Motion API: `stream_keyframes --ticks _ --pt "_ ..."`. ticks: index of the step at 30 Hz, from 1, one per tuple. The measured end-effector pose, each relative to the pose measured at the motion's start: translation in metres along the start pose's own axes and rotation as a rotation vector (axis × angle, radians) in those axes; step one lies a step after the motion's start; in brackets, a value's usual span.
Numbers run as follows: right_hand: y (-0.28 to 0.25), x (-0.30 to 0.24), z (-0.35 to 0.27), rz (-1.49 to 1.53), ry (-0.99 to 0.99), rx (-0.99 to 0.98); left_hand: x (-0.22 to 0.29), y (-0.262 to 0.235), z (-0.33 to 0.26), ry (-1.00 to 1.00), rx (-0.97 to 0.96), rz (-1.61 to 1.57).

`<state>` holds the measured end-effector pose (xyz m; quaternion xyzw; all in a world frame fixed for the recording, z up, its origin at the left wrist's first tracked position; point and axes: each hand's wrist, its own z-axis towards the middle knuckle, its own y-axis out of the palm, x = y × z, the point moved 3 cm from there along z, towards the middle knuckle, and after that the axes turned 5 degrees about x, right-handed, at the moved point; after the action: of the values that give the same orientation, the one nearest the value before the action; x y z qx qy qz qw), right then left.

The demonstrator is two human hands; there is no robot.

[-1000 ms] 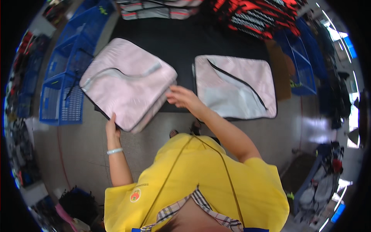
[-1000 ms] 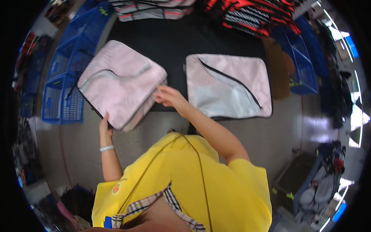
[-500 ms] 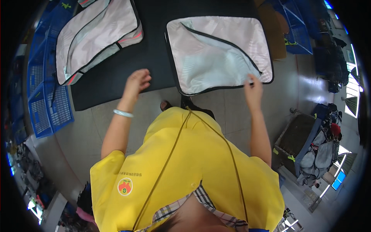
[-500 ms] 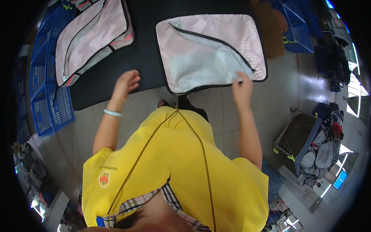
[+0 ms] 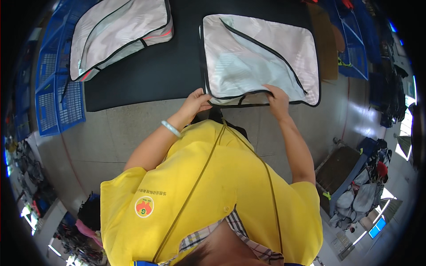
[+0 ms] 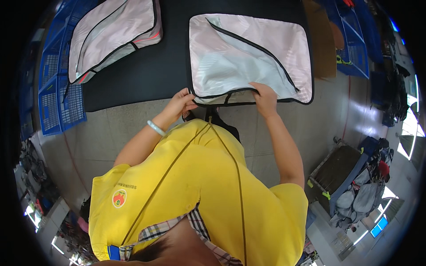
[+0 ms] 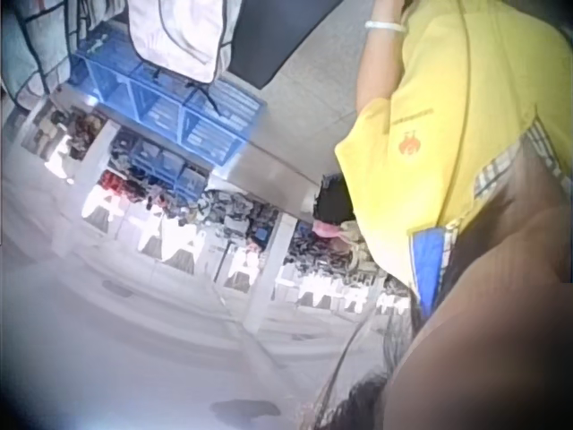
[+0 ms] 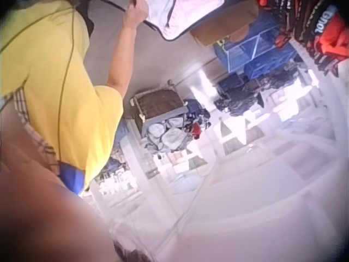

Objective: Inspecting and zipping fabric bags or covers at a manufacturing workstation.

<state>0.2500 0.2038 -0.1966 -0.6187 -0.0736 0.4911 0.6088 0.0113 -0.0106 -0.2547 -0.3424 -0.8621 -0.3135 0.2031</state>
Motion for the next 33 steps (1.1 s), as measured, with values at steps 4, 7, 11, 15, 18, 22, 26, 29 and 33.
stream_keyframes --ticks 4,7,11,15,18,22,26,29,33 --pt "-0.059 -0.016 0.016 0.061 0.041 0.305 0.077 0.058 -0.064 0.337 -0.207 0.108" --pt "-0.108 -0.036 0.027 0.233 0.258 0.505 0.107 0.097 -0.096 0.524 -0.325 0.128" --pt "-0.143 -0.079 0.038 0.373 0.252 0.709 0.120 0.106 -0.116 0.666 -0.295 0.191" --pt "-0.175 -0.096 0.039 0.566 0.161 0.804 0.138 0.094 -0.108 0.949 0.037 0.408" --pt "-0.188 -0.099 0.029 0.622 0.143 0.825 0.152 0.074 -0.087 1.097 0.394 0.459" --pt "-0.179 -0.098 0.027 0.559 0.129 0.846 0.192 0.056 -0.074 1.281 0.548 0.396" --pt "-0.151 -0.101 0.020 0.545 0.126 0.793 0.206 0.047 -0.058 1.001 0.179 0.143" --pt "-0.146 -0.085 0.017 0.531 0.141 0.771 0.198 0.057 -0.061 1.011 0.109 0.013" --pt "-0.140 -0.067 0.015 0.507 0.129 0.727 0.196 0.057 -0.089 1.096 0.135 0.019"
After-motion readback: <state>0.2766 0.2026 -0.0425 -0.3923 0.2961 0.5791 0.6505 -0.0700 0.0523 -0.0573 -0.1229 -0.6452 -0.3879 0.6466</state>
